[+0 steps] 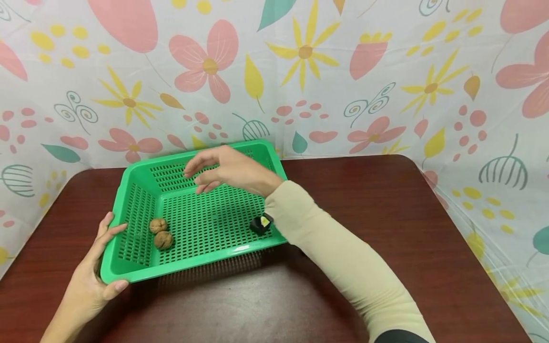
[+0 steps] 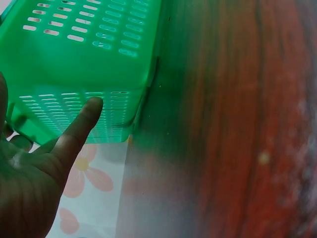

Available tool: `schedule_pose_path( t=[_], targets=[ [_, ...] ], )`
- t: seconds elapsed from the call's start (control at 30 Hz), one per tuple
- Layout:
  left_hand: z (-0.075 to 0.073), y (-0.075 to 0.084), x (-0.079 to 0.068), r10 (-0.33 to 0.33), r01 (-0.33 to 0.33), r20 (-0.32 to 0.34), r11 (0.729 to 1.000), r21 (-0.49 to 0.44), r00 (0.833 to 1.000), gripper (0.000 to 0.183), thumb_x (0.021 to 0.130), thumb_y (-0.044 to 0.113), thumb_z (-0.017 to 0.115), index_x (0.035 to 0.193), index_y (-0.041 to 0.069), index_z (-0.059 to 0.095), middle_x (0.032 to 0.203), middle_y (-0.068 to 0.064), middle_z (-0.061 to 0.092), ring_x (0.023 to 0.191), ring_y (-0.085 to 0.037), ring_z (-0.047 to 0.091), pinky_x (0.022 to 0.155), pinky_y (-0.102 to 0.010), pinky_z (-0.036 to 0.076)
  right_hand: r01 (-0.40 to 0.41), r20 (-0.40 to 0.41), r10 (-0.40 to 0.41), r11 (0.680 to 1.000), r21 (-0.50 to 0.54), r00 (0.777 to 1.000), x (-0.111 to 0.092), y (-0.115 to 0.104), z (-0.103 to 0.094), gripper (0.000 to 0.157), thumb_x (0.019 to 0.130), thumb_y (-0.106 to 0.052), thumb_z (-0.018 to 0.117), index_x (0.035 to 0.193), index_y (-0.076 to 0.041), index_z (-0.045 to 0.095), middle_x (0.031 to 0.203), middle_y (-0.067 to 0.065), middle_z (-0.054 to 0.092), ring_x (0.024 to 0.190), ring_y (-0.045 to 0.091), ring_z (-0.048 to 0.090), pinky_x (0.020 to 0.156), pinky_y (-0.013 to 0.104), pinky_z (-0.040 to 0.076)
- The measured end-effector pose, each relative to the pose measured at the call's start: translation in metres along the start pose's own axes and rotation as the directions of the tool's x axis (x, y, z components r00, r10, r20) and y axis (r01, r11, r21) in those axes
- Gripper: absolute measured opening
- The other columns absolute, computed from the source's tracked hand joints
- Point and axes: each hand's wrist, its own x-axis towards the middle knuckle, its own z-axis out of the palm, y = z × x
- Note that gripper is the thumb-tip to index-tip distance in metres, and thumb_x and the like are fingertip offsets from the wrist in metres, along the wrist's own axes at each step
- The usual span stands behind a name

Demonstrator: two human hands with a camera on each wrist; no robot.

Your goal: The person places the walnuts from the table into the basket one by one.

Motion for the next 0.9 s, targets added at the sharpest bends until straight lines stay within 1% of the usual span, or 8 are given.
schedule_pose_path(
  t=[0.13, 0.27, 0.33, 0.4, 0.63, 0.73, 0.83, 0.9],
  targets=[
    [0.000, -0.001, -0.001, 0.004, -0.004, -0.003, 1.000, -0.003, 1.000, 0.095, 0.080, 0.025, 0.088, 0.161, 0.014, 0.039, 0.179, -0.001, 0.004, 0.163, -0.010, 0.006, 0.117, -0.021, 0.016, 0.036, -0.032, -0.039, 0.996, -0.087, 0.999, -0.025, -0.014, -0.012, 0.029, 0.099, -0.010, 0.068, 0.129, -0.007, 0.070, 0.133, 0.004, 0.070, 0.105, 0.032, 0.075, 0.097, 0.041, 0.058],
    [0.000, 0.000, 0.000, -0.010, 0.010, 0.000, 1.000, -0.003, 1.000, 0.096, 0.079, 0.025, 0.088, 0.161, 0.016, 0.040, 0.179, -0.001, 0.004, 0.162, -0.007, 0.006, 0.126, -0.055, 0.008, 0.039, -0.080, -0.051, 0.988, -0.149, 0.995, -0.055, -0.023, -0.022, 0.030, 0.099, -0.013, 0.069, 0.129, -0.010, 0.071, 0.134, 0.003, 0.070, 0.101, 0.029, 0.076, 0.094, 0.043, 0.058],
    [0.000, 0.001, 0.001, -0.014, 0.014, 0.001, 1.000, -0.005, 1.000, 0.096, 0.078, 0.025, 0.089, 0.161, 0.016, 0.040, 0.179, 0.000, 0.004, 0.162, -0.006, 0.006, 0.119, -0.073, 0.005, 0.027, -0.117, -0.047, 0.986, -0.164, 0.992, -0.071, -0.025, -0.027, 0.029, 0.099, -0.014, 0.070, 0.128, -0.012, 0.072, 0.136, 0.003, 0.069, 0.099, 0.030, 0.075, 0.094, 0.045, 0.058],
    [-0.001, 0.001, 0.001, -0.017, 0.017, 0.001, 1.000, -0.008, 1.000, 0.096, 0.078, 0.025, 0.089, 0.161, 0.016, 0.040, 0.179, 0.001, 0.004, 0.162, -0.006, 0.006, 0.113, -0.080, 0.004, -0.007, -0.159, -0.024, 0.982, -0.191, 0.987, -0.090, -0.025, -0.032, 0.029, 0.100, -0.018, 0.071, 0.128, -0.015, 0.073, 0.134, 0.004, 0.068, 0.101, 0.029, 0.075, 0.093, 0.044, 0.058],
    [-0.001, 0.000, 0.001, -0.018, 0.018, 0.001, 1.000, -0.013, 1.000, 0.096, 0.078, 0.025, 0.089, 0.161, 0.016, 0.040, 0.179, -0.001, 0.004, 0.162, -0.007, 0.005, 0.115, -0.078, 0.004, -0.170, -0.351, 0.084, 0.960, -0.223, 0.933, -0.160, -0.012, -0.043, 0.031, 0.102, -0.027, 0.069, 0.133, -0.021, 0.070, 0.121, 0.009, 0.076, 0.105, 0.028, 0.075, 0.091, 0.037, 0.059],
    [-0.001, 0.000, 0.001, -0.015, 0.015, -0.002, 1.000, -0.007, 1.000, 0.095, 0.079, 0.025, 0.088, 0.161, 0.016, 0.040, 0.179, -0.002, 0.004, 0.162, -0.008, 0.005, 0.126, -0.056, 0.008, -0.208, -0.408, 0.096, 0.948, -0.239, 0.908, -0.183, -0.004, -0.046, 0.030, 0.102, -0.028, 0.069, 0.132, -0.024, 0.070, 0.118, 0.007, 0.078, 0.101, 0.027, 0.075, 0.090, 0.035, 0.059],
    [-0.001, 0.000, 0.001, -0.012, 0.012, -0.004, 1.000, 0.001, 1.000, 0.095, 0.079, 0.025, 0.088, 0.161, 0.016, 0.040, 0.179, -0.003, 0.004, 0.163, -0.009, 0.006, 0.121, -0.027, 0.014, -0.233, -0.450, 0.096, 0.937, -0.261, 0.888, -0.202, 0.005, -0.049, 0.031, 0.103, -0.027, 0.068, 0.134, -0.025, 0.070, 0.120, 0.002, 0.077, 0.100, 0.026, 0.076, 0.089, 0.034, 0.060],
    [0.000, -0.001, 0.001, -0.015, 0.015, -0.006, 1.000, -0.001, 1.000, 0.095, 0.079, 0.024, 0.088, 0.161, 0.016, 0.040, 0.179, -0.003, 0.004, 0.163, -0.009, 0.006, 0.118, -0.022, 0.015, -0.250, -0.477, 0.099, 0.931, -0.264, 0.873, -0.213, 0.011, -0.051, 0.032, 0.103, -0.025, 0.068, 0.134, -0.025, 0.069, 0.125, 0.000, 0.075, 0.100, 0.025, 0.075, 0.087, 0.034, 0.060]
  ],
)
